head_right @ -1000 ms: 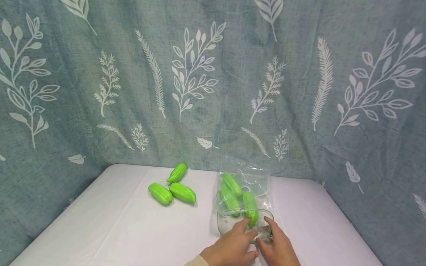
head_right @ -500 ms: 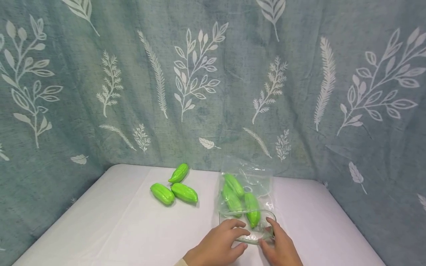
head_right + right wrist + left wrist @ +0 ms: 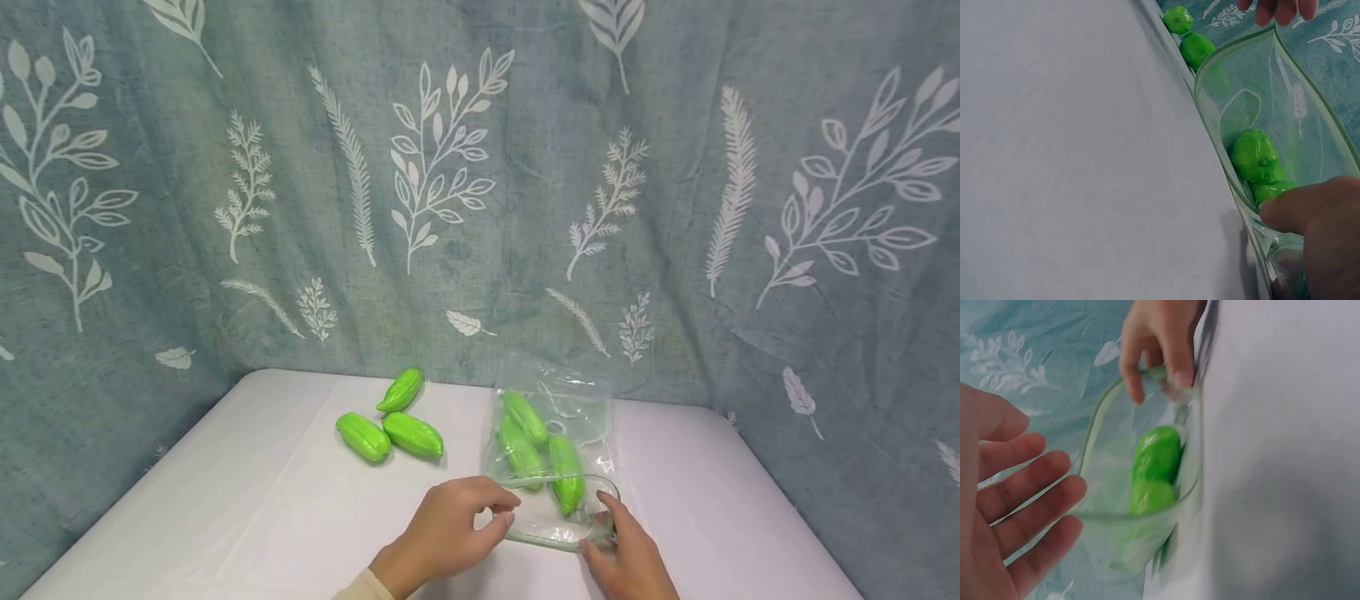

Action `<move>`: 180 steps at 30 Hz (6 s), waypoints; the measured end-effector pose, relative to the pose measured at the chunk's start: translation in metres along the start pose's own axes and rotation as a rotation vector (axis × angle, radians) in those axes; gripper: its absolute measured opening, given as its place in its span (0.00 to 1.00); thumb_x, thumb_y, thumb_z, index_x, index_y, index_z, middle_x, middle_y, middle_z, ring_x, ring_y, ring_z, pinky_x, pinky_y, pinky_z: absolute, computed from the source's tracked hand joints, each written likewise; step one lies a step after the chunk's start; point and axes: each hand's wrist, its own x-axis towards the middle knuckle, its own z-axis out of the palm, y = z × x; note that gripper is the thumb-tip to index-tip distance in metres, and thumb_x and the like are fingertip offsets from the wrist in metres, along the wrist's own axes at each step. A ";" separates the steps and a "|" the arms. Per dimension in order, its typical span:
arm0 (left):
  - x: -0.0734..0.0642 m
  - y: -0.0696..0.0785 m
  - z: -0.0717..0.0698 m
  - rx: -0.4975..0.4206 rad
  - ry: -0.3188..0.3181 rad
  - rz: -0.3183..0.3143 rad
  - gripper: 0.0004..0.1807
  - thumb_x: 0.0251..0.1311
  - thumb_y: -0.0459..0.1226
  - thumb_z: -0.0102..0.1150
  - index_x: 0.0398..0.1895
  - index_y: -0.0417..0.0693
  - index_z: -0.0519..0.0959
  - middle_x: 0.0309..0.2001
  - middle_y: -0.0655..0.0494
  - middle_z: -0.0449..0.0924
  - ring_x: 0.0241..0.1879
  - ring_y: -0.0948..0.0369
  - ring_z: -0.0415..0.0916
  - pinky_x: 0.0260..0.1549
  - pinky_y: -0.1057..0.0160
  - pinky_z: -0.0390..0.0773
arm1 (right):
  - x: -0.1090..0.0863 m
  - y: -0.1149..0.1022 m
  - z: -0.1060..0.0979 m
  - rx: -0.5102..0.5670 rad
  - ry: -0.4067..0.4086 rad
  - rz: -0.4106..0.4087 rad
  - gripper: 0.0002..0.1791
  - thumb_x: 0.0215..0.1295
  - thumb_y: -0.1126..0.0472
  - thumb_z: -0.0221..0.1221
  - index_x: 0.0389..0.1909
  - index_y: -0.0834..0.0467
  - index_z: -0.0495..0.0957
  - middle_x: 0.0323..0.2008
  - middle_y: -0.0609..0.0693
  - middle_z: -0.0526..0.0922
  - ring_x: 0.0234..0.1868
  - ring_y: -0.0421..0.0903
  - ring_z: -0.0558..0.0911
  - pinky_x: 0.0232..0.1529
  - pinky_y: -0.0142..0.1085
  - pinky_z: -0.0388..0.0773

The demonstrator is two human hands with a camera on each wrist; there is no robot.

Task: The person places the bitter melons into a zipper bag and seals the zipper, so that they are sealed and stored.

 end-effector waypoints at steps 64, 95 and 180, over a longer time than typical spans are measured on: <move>-0.047 -0.120 -0.050 0.220 0.164 -0.872 0.26 0.57 0.41 0.69 0.60 0.47 0.80 0.67 0.33 0.62 0.60 0.37 0.70 0.41 0.37 0.78 | 0.000 -0.001 -0.003 0.027 -0.036 0.034 0.44 0.60 0.51 0.69 0.71 0.64 0.61 0.55 0.61 0.81 0.57 0.65 0.78 0.54 0.61 0.74; -0.054 -0.123 -0.046 0.254 0.128 -0.893 0.27 0.60 0.40 0.68 0.63 0.49 0.77 0.69 0.29 0.58 0.47 0.36 0.78 0.39 0.40 0.78 | 0.000 0.001 -0.003 0.008 -0.033 0.005 0.44 0.59 0.52 0.70 0.70 0.64 0.62 0.52 0.60 0.82 0.55 0.63 0.79 0.54 0.60 0.74; -0.057 -0.104 -0.056 -0.068 0.329 -0.858 0.21 0.54 0.28 0.61 0.54 0.42 0.82 0.62 0.36 0.70 0.62 0.41 0.69 0.57 0.43 0.72 | 0.000 0.004 -0.002 0.025 -0.027 0.019 0.45 0.58 0.52 0.71 0.71 0.63 0.62 0.51 0.58 0.83 0.53 0.61 0.81 0.54 0.59 0.75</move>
